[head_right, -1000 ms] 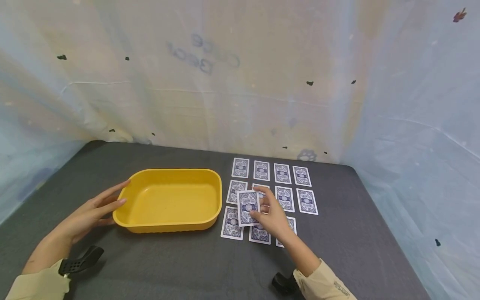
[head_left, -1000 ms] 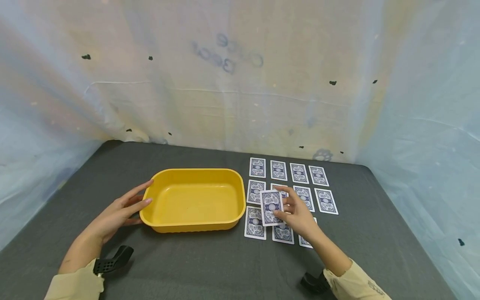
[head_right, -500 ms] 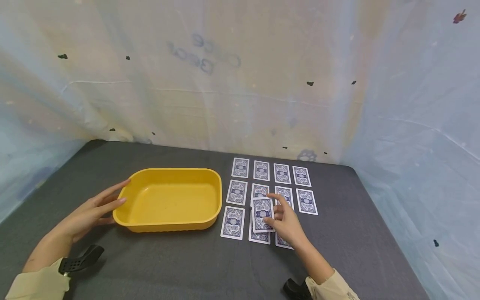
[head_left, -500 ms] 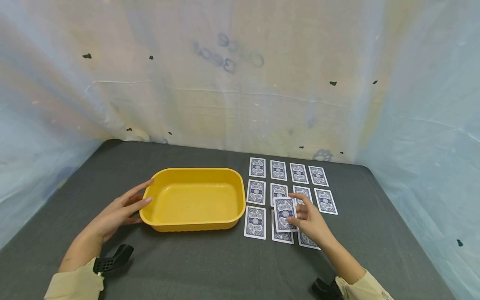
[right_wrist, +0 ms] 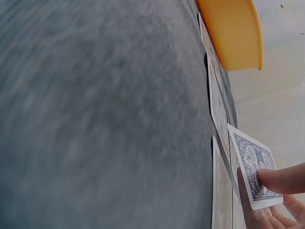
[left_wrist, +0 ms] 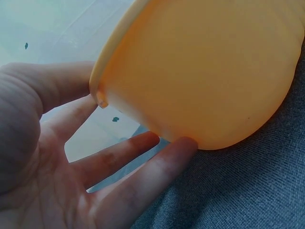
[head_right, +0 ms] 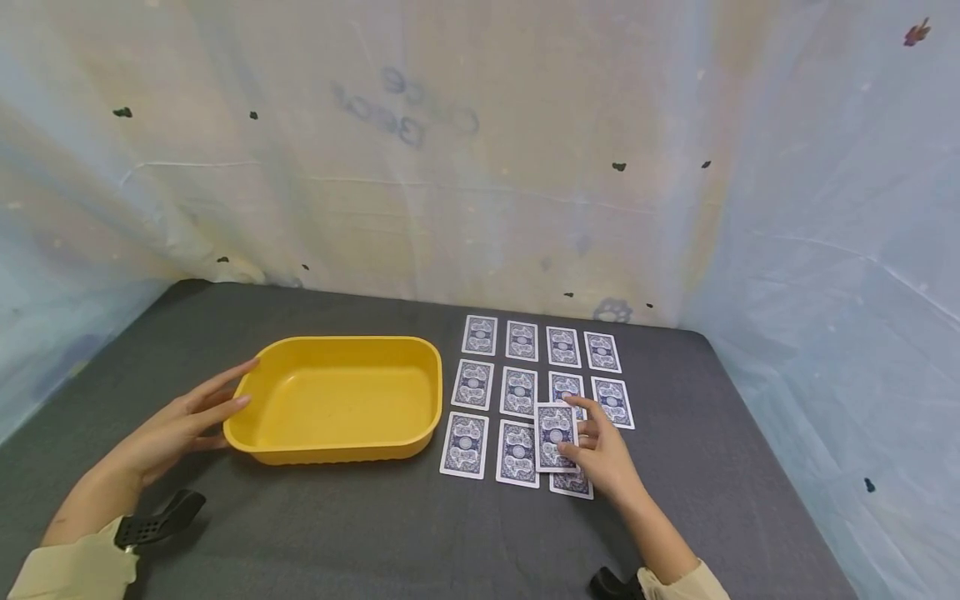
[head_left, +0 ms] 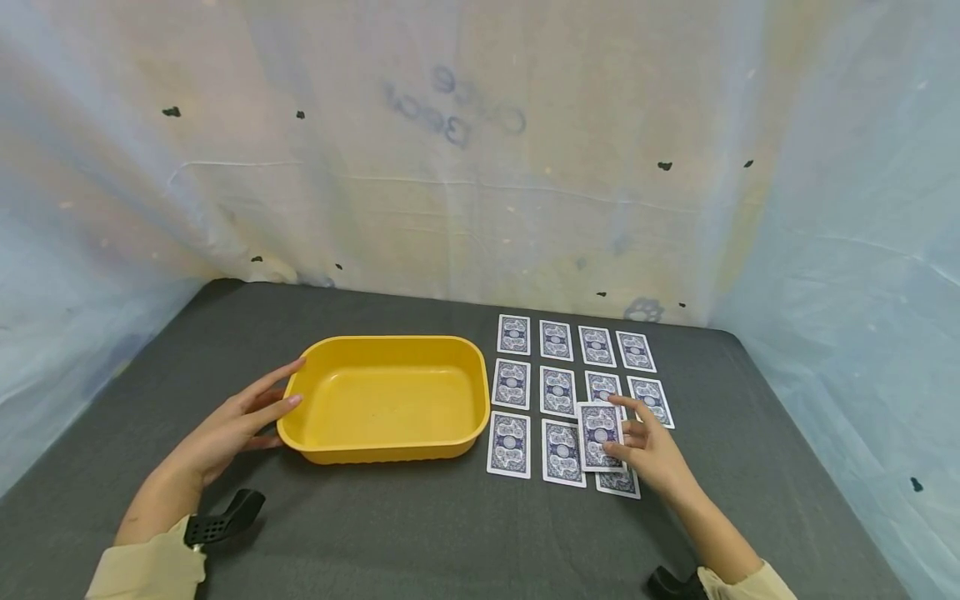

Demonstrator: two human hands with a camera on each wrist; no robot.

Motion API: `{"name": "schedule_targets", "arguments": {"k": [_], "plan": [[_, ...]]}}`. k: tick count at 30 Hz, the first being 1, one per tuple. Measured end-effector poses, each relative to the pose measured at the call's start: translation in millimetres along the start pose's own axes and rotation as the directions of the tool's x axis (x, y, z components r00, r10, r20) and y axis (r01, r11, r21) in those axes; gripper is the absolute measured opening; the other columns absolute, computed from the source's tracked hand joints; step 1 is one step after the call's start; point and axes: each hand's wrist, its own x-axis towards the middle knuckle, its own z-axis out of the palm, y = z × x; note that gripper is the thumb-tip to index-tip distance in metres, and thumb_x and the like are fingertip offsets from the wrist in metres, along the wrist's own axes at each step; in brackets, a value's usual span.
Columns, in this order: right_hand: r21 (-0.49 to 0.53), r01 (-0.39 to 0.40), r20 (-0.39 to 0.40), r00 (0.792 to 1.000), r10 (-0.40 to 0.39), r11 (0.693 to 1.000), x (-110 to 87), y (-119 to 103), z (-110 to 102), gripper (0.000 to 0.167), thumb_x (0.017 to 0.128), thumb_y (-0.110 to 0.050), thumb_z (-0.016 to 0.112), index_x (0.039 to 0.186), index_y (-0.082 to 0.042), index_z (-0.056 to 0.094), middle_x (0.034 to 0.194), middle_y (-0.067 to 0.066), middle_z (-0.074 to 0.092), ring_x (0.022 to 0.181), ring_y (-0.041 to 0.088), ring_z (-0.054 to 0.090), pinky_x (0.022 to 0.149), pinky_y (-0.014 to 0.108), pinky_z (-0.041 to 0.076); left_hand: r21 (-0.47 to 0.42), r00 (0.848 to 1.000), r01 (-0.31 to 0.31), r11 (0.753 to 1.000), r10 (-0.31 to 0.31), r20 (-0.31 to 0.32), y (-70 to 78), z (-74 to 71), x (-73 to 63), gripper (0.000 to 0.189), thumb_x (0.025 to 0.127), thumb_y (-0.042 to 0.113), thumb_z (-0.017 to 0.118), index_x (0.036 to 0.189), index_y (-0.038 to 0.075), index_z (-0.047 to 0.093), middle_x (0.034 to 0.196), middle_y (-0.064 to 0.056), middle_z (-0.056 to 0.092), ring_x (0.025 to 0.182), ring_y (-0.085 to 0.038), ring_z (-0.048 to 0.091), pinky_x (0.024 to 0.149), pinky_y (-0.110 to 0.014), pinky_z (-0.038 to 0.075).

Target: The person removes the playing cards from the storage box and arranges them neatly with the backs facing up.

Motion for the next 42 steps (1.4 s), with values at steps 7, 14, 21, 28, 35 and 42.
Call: {"name": "schedule_targets", "arguments": {"k": [7, 14, 21, 28, 35, 42], "plan": [[-0.005, -0.015, -0.007, 1.0, 0.015, 1.0, -2.6, 9.7, -12.5, 0.068, 0.084, 0.002, 0.068, 0.143, -0.006, 0.036, 0.105, 0.02, 0.065, 0.079, 0.011, 0.064, 0.064, 0.026, 0.052, -0.006, 1.0, 0.002, 1.0, -0.002, 0.003, -0.9, -0.5, 0.7, 0.068, 0.1, 0.042, 0.047, 0.155, 0.031, 0.008, 0.154, -0.028, 0.017, 0.134, -0.046, 0.032, 0.089, -0.05, 0.052], [0.017, -0.023, -0.013, 1.0, 0.023, 1.0, -7.2, 17.4, -26.7, 0.071, 0.085, 0.003, 0.066, 0.145, -0.004, 0.031, 0.11, 0.023, 0.064, 0.078, 0.007, 0.066, 0.065, 0.025, 0.053, 0.003, 1.0, 0.006, 1.0, -0.006, 0.004, 0.0, -0.4, 1.1, 0.069, 0.1, 0.043, 0.047, 0.155, 0.031, 0.008, 0.155, -0.028, 0.016, 0.134, -0.045, 0.032, 0.089, -0.05, 0.052], [-0.002, -0.058, -0.033, 0.998, 0.058, 0.998, -10.4, 26.8, -35.9, 0.072, 0.085, 0.002, 0.066, 0.146, -0.004, 0.029, 0.107, 0.021, 0.065, 0.077, 0.007, 0.065, 0.064, 0.026, 0.052, -0.002, 1.0, 0.004, 1.0, -0.004, 0.011, 2.4, 0.0, 0.8, 0.069, 0.1, 0.042, 0.047, 0.156, 0.03, 0.007, 0.155, -0.028, 0.015, 0.135, -0.046, 0.031, 0.09, -0.05, 0.052], [-0.022, -0.073, -0.033, 0.997, 0.072, 0.997, -13.8, 32.7, -44.3, 0.073, 0.084, 0.001, 0.066, 0.146, -0.004, 0.028, 0.105, 0.019, 0.066, 0.077, 0.009, 0.066, 0.064, 0.026, 0.052, -0.003, 1.0, -0.001, 1.0, 0.001, 0.011, 1.1, 0.4, 0.5, 0.068, 0.101, 0.042, 0.046, 0.155, 0.031, 0.008, 0.154, -0.028, 0.019, 0.133, -0.045, 0.035, 0.089, -0.049, 0.052], [-0.039, -0.093, -0.048, 0.995, 0.091, 0.995, -17.6, 37.7, -54.6, 0.069, 0.088, -0.003, 0.064, 0.147, -0.008, 0.029, 0.101, 0.016, 0.067, 0.075, 0.012, 0.065, 0.064, 0.027, 0.051, 0.008, 1.0, -0.02, 1.0, 0.019, 0.012, 0.2, -0.2, -2.2, 0.066, 0.101, 0.042, 0.045, 0.155, 0.033, 0.009, 0.153, -0.026, 0.023, 0.131, -0.041, 0.039, 0.089, -0.047, 0.053], [-0.045, -0.105, -0.053, 0.993, 0.103, 0.993, -20.2, 42.1, -61.0, 0.068, 0.087, -0.006, 0.067, 0.145, -0.007, 0.032, 0.093, 0.013, 0.069, 0.07, 0.011, 0.064, 0.061, 0.027, 0.051, 0.01, 1.0, -0.011, 1.0, 0.011, 0.005, 3.0, 0.5, -4.8, 0.066, 0.1, 0.044, 0.045, 0.155, 0.034, 0.009, 0.152, -0.026, 0.024, 0.131, -0.043, 0.038, 0.088, -0.046, 0.053]]}}
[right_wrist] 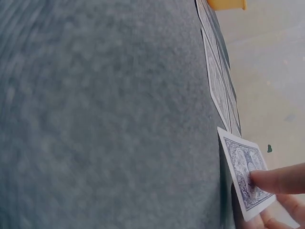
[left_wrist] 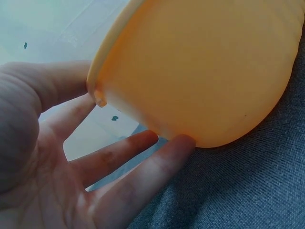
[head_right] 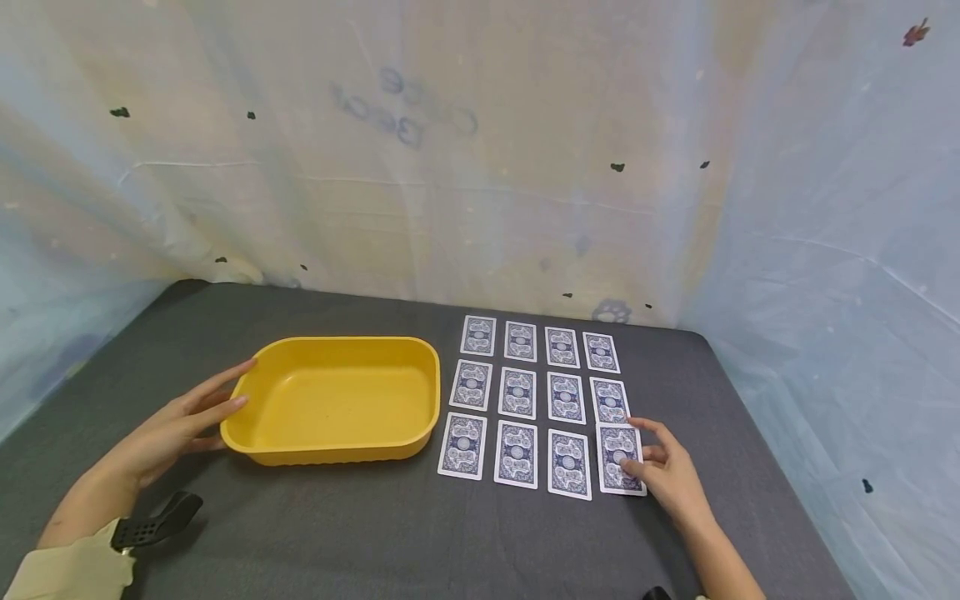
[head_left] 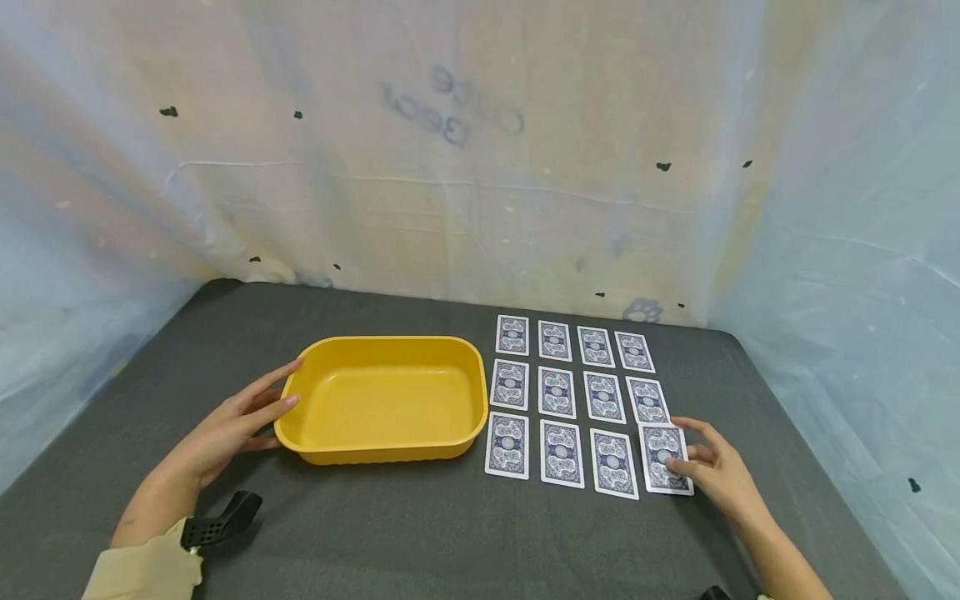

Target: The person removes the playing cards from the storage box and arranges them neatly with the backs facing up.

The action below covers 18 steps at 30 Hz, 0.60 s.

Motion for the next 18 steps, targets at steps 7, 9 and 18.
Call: {"name": "schedule_targets", "arguments": {"k": [7, 9, 18], "plan": [[-0.057, 0.01, 0.012, 1.0, -0.009, 0.998, 0.1, 2.4, -4.6, 0.065, 0.086, -0.006, 0.069, 0.142, 0.0, 0.036, 0.082, 0.011, 0.071, 0.063, 0.009, 0.062, 0.057, 0.026, 0.049, -0.004, 1.0, 0.0, 1.0, 0.0, 0.0, -0.1, 0.4, -0.3, 0.066, 0.1, 0.044, 0.045, 0.155, 0.034, 0.009, 0.153, -0.026, 0.023, 0.131, -0.043, 0.037, 0.088, -0.047, 0.053], [-0.07, 0.01, 0.019, 1.0, -0.009, 0.997, 0.1, 2.7, -5.2, 0.065, 0.085, -0.005, 0.069, 0.141, 0.001, 0.037, 0.083, 0.012, 0.071, 0.063, 0.01, 0.062, 0.058, 0.026, 0.049, -0.005, 1.0, -0.001, 1.0, 0.001, 0.001, -0.1, 0.5, -0.1, 0.066, 0.1, 0.044, 0.045, 0.155, 0.034, 0.009, 0.153, -0.026, 0.023, 0.132, -0.043, 0.037, 0.089, -0.047, 0.053], [-0.199, 0.018, 0.018, 1.0, -0.015, 0.98, 1.7, 3.1, -7.5, 0.067, 0.081, -0.011, 0.075, 0.137, 0.007, 0.043, 0.095, 0.016, 0.065, 0.071, 0.009, 0.061, 0.059, 0.024, 0.049, -0.004, 1.0, -0.003, 1.0, 0.003, 0.003, -1.8, -0.2, 1.4, 0.066, 0.1, 0.044, 0.045, 0.155, 0.035, 0.009, 0.153, -0.027, 0.021, 0.133, -0.045, 0.034, 0.089, -0.048, 0.053]]}}
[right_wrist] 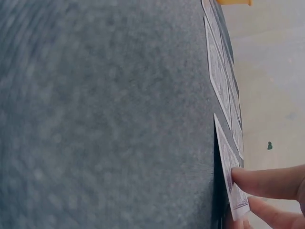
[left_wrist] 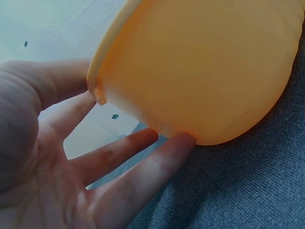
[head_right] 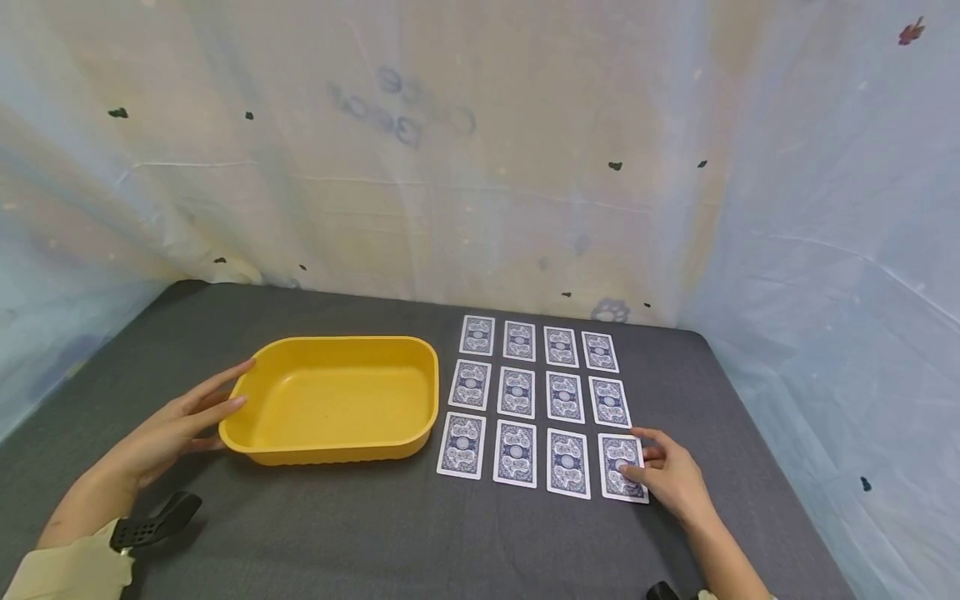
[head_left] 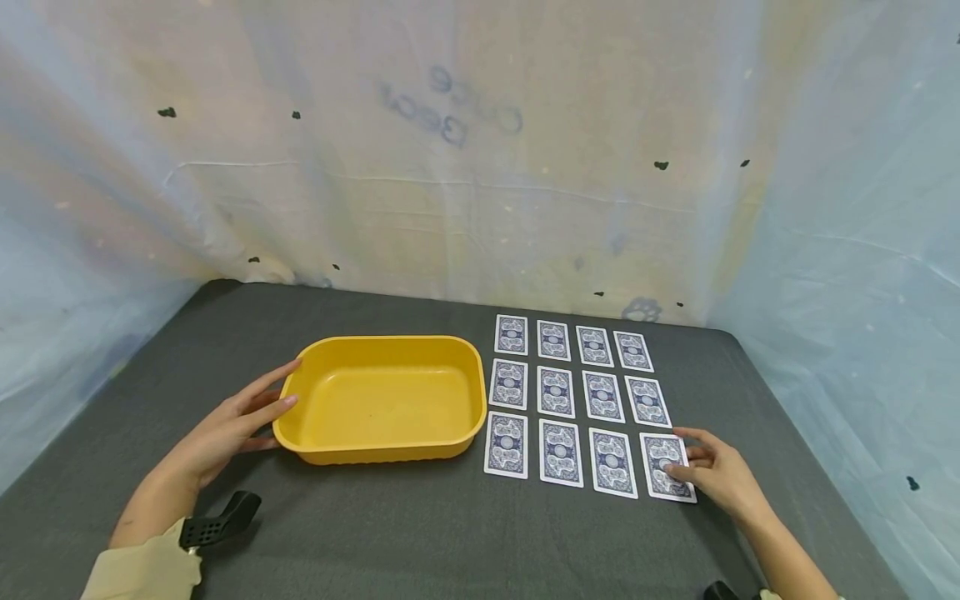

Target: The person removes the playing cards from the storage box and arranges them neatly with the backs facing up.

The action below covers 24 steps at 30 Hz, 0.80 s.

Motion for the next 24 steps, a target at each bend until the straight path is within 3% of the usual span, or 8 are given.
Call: {"name": "schedule_targets", "arguments": {"k": [8, 14, 24], "plan": [[-0.127, -0.022, -0.014, 1.0, 0.021, 0.992, 5.0, -0.9, -2.3, 0.066, 0.081, -0.022, 0.077, 0.132, 0.007, 0.049, 0.106, 0.025, 0.061, 0.083, 0.019, 0.064, 0.063, 0.027, 0.048, 0.003, 1.0, -0.02, 1.0, 0.02, 0.008, 1.0, -0.8, 2.8, 0.066, 0.101, 0.041, 0.045, 0.155, 0.032, 0.009, 0.154, -0.026, 0.021, 0.131, -0.04, 0.039, 0.088, -0.046, 0.053], [-0.249, 0.004, -0.019, 1.0, -0.009, 0.968, 7.5, -3.7, -2.7, 0.064, 0.08, -0.028, 0.077, 0.129, 0.007, 0.054, 0.104, 0.025, 0.061, 0.088, 0.028, 0.065, 0.067, 0.034, 0.049, -0.008, 1.0, -0.014, 1.0, 0.014, 0.012, 2.9, -0.8, 3.6, 0.067, 0.101, 0.04, 0.046, 0.155, 0.03, 0.008, 0.154, -0.027, 0.02, 0.133, -0.045, 0.035, 0.089, -0.049, 0.052], [-0.324, 0.035, -0.033, 0.998, -0.049, 0.945, 7.9, -8.8, -1.1, 0.057, 0.078, -0.028, 0.077, 0.12, 0.008, 0.061, 0.095, 0.018, 0.062, 0.078, 0.019, 0.059, 0.064, 0.033, 0.045, 0.009, 1.0, 0.006, 1.0, -0.006, 0.001, 1.7, -0.1, 2.1, 0.068, 0.101, 0.041, 0.046, 0.156, 0.029, 0.008, 0.153, -0.028, 0.022, 0.132, -0.045, 0.035, 0.088, -0.049, 0.053]]}}
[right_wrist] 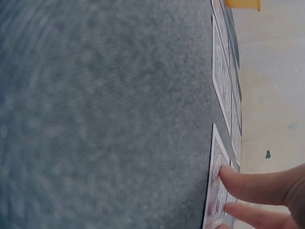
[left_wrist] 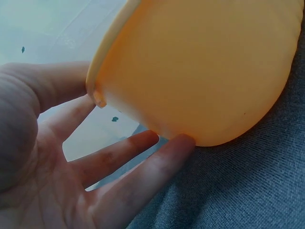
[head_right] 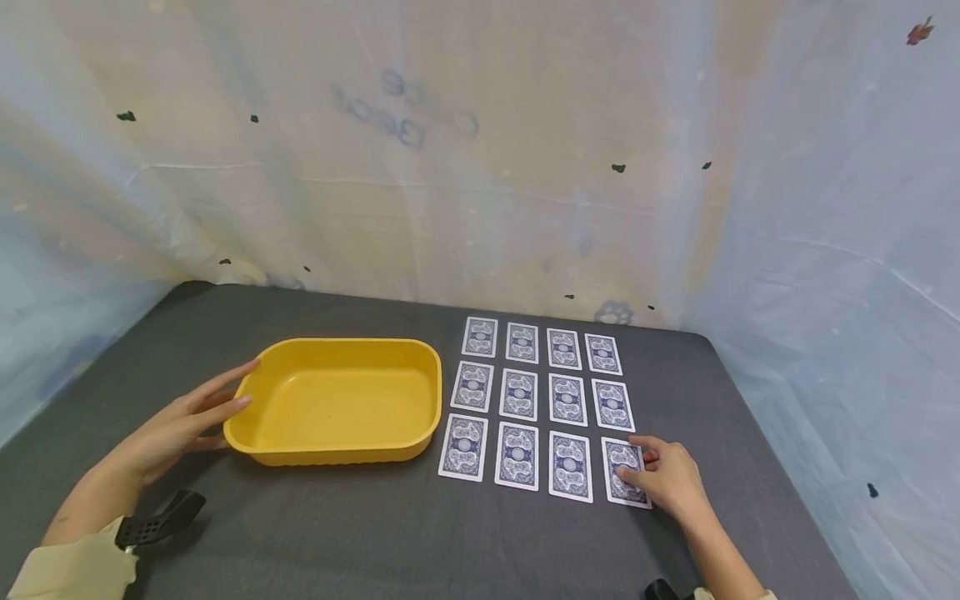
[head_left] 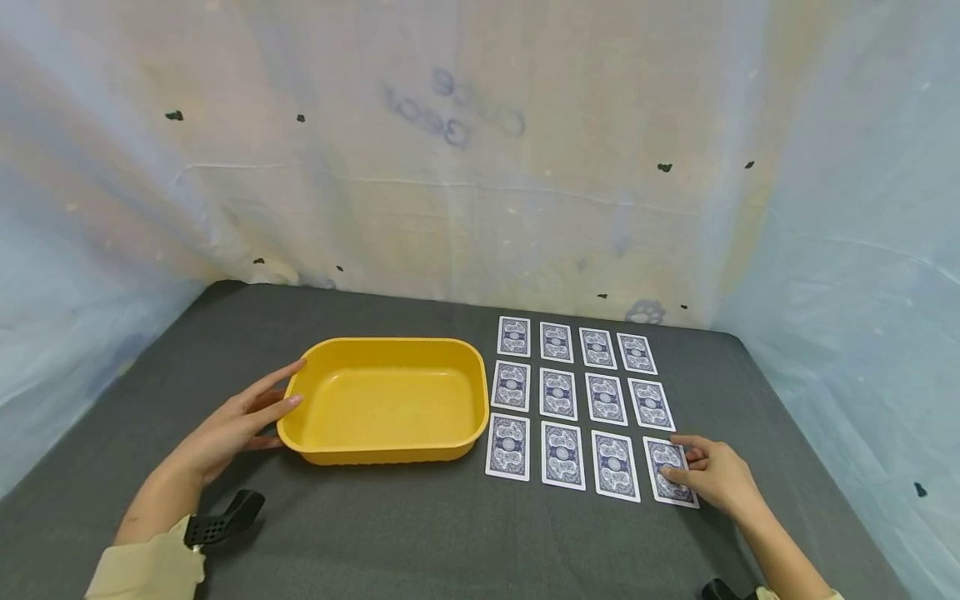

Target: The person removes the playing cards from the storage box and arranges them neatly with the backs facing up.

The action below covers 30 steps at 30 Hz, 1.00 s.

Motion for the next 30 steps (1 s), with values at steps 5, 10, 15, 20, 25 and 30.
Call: {"name": "schedule_targets", "arguments": {"k": [5, 10, 15, 20, 25, 30], "plan": [[0.005, 0.01, -0.004, 1.0, -0.01, 1.0, 0.9, 0.2, 1.5, 0.055, 0.078, -0.026, 0.077, 0.119, 0.008, 0.062, 0.092, 0.015, 0.061, 0.076, 0.017, 0.053, 0.063, 0.031, 0.041, 0.021, 1.0, 0.002, 1.0, -0.001, -0.006, 1.6, 0.2, -1.8, 0.068, 0.101, 0.042, 0.045, 0.156, 0.027, 0.008, 0.152, -0.029, 0.022, 0.133, -0.047, 0.035, 0.088, -0.05, 0.053], [0.011, 0.019, 0.0, 1.0, -0.019, 1.0, 1.8, 0.1, 1.5, 0.056, 0.078, -0.027, 0.078, 0.119, 0.007, 0.062, 0.097, 0.02, 0.064, 0.082, 0.022, 0.061, 0.066, 0.035, 0.046, 0.059, 1.0, 0.003, 0.998, -0.002, -0.018, 7.0, 2.3, -3.9, 0.069, 0.101, 0.043, 0.044, 0.156, 0.024, 0.009, 0.151, -0.031, 0.023, 0.131, -0.048, 0.037, 0.087, -0.049, 0.054], [0.012, 0.036, -0.027, 0.999, -0.036, 0.999, 1.6, -3.2, 2.2, 0.053, 0.081, -0.027, 0.075, 0.119, 0.008, 0.061, 0.097, 0.02, 0.063, 0.083, 0.024, 0.061, 0.066, 0.036, 0.047, 0.136, 0.998, 0.006, 0.991, 0.002, -0.061, 13.0, 6.6, -5.8, 0.066, 0.101, 0.048, 0.037, 0.156, 0.021, 0.012, 0.147, -0.03, 0.031, 0.126, -0.045, 0.044, 0.085, -0.046, 0.055], [0.032, 0.137, -0.103, 0.986, -0.133, 0.99, -0.6, -11.3, 4.2, 0.044, 0.085, -0.022, 0.071, 0.119, 0.005, 0.063, 0.102, 0.024, 0.063, 0.088, 0.03, 0.063, 0.071, 0.044, 0.051, 0.329, 0.981, 0.021, 0.944, 0.044, -0.189, 21.4, 13.1, -7.3, 0.065, 0.102, 0.047, 0.035, 0.155, 0.012, 0.018, 0.143, -0.033, 0.035, 0.12, -0.05, 0.047, 0.087, -0.055, 0.051], [0.078, 0.173, -0.169, 0.973, -0.158, 0.982, -4.8, -23.8, 6.9, 0.039, 0.087, -0.018, 0.069, 0.12, 0.002, 0.062, 0.111, 0.027, 0.056, 0.087, 0.033, 0.064, 0.068, 0.04, 0.053, 0.467, 0.941, 0.069, 0.881, 0.098, -0.325, 37.1, 21.2, -9.5, 0.065, 0.103, 0.044, 0.035, 0.152, 0.003, 0.023, 0.144, -0.036, 0.029, 0.119, -0.053, 0.046, 0.087, -0.064, 0.045], [0.079, 0.203, -0.255, 0.951, -0.177, 0.976, -4.3, -36.2, 10.6, 0.034, 0.088, -0.013, 0.068, 0.119, -0.001, 0.064, 0.114, 0.024, 0.054, 0.09, 0.033, 0.062, 0.072, 0.044, 0.052, 0.545, 0.87, 0.076, 0.835, 0.212, -0.446, 52.0, 30.4, -12.8, 0.061, 0.103, 0.04, 0.039, 0.148, 0.0, 0.031, 0.145, -0.036, 0.028, 0.121, -0.054, 0.04, 0.088, -0.07, 0.038]]}}
